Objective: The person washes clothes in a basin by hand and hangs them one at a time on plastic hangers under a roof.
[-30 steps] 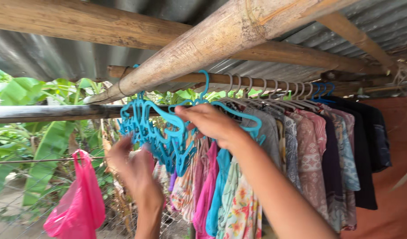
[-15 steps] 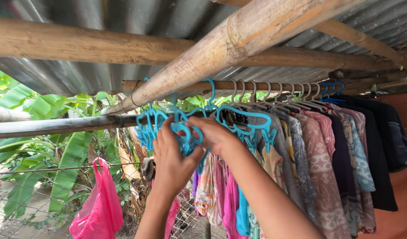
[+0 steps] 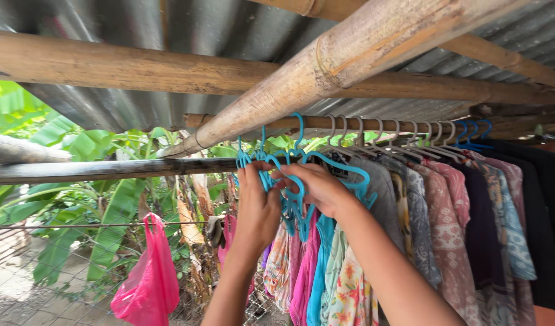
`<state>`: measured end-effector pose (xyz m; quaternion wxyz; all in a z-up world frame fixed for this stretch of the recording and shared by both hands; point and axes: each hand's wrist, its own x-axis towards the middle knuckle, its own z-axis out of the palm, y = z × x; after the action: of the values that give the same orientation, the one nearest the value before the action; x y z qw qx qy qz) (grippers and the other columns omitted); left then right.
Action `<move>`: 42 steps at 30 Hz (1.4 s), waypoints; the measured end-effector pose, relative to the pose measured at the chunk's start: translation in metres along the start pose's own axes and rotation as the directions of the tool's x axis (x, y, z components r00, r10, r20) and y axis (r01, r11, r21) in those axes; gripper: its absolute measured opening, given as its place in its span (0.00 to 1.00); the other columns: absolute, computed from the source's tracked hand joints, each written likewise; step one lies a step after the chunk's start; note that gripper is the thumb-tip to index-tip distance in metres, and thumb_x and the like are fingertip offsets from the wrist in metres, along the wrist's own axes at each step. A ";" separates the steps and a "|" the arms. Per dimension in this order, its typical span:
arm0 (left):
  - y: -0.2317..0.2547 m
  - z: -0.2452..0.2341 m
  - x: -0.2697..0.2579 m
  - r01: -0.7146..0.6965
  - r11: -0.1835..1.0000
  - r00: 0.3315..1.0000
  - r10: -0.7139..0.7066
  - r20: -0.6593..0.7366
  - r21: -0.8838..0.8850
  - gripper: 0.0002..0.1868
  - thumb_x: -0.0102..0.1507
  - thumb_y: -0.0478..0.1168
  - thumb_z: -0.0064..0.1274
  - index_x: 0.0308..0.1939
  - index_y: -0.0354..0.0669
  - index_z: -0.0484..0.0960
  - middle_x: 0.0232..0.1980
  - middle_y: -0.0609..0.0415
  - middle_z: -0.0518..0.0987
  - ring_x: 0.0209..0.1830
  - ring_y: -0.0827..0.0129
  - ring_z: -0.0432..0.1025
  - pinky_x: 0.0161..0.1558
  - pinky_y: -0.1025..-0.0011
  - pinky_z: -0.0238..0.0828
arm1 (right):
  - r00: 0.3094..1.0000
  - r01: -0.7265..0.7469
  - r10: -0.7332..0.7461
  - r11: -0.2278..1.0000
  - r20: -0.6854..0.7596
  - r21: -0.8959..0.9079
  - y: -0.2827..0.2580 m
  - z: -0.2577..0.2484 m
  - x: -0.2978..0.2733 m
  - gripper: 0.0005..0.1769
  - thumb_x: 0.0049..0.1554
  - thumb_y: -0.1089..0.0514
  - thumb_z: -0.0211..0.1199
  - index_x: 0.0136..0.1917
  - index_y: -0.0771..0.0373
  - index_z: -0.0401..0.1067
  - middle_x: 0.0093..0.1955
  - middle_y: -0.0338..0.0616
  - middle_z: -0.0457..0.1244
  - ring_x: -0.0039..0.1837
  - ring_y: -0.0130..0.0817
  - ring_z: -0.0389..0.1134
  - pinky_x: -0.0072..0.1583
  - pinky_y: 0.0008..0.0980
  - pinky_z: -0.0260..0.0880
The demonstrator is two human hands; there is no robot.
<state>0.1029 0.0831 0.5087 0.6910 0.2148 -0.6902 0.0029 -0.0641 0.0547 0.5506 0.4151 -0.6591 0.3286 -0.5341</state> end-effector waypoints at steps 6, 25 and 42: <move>0.008 -0.008 -0.004 -0.068 0.995 0.996 0.072 -0.058 0.072 0.22 0.56 0.26 0.44 0.56 0.32 0.66 0.55 0.35 0.68 0.57 0.40 0.66 0.59 0.51 0.62 | 1.000 -0.020 0.019 0.998 -0.015 -0.056 -0.004 -0.008 -0.003 0.20 0.57 0.45 0.59 0.52 0.60 0.79 0.35 0.42 0.67 0.34 0.26 0.62 0.32 0.29 0.60; 0.025 -0.038 -0.026 -0.008 0.970 0.988 0.045 -0.151 0.242 0.33 0.55 0.31 0.51 0.67 0.38 0.67 0.59 0.35 0.66 0.59 0.41 0.65 0.60 0.51 0.60 | 0.978 0.193 -0.201 0.975 -0.065 -0.111 0.003 -0.010 -0.031 0.33 0.53 0.46 0.67 0.69 0.59 0.69 0.49 0.36 0.71 0.56 0.21 0.68 0.56 0.18 0.66; -0.040 0.104 -0.198 -0.077 0.958 0.990 0.106 -0.092 0.278 0.32 0.51 0.37 0.53 0.61 0.31 0.76 0.63 0.28 0.69 0.62 0.37 0.64 0.62 0.44 0.58 | 0.860 0.352 -0.471 0.827 -0.197 -0.439 0.043 -0.019 -0.144 0.40 0.54 0.64 0.66 0.76 0.58 0.57 0.69 0.44 0.62 0.66 0.31 0.63 0.59 0.32 0.70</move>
<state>0.0062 0.0733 0.3037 0.6895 0.2756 -0.6546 0.1417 -0.1131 0.1585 0.4509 0.0955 -0.6956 0.3347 -0.6285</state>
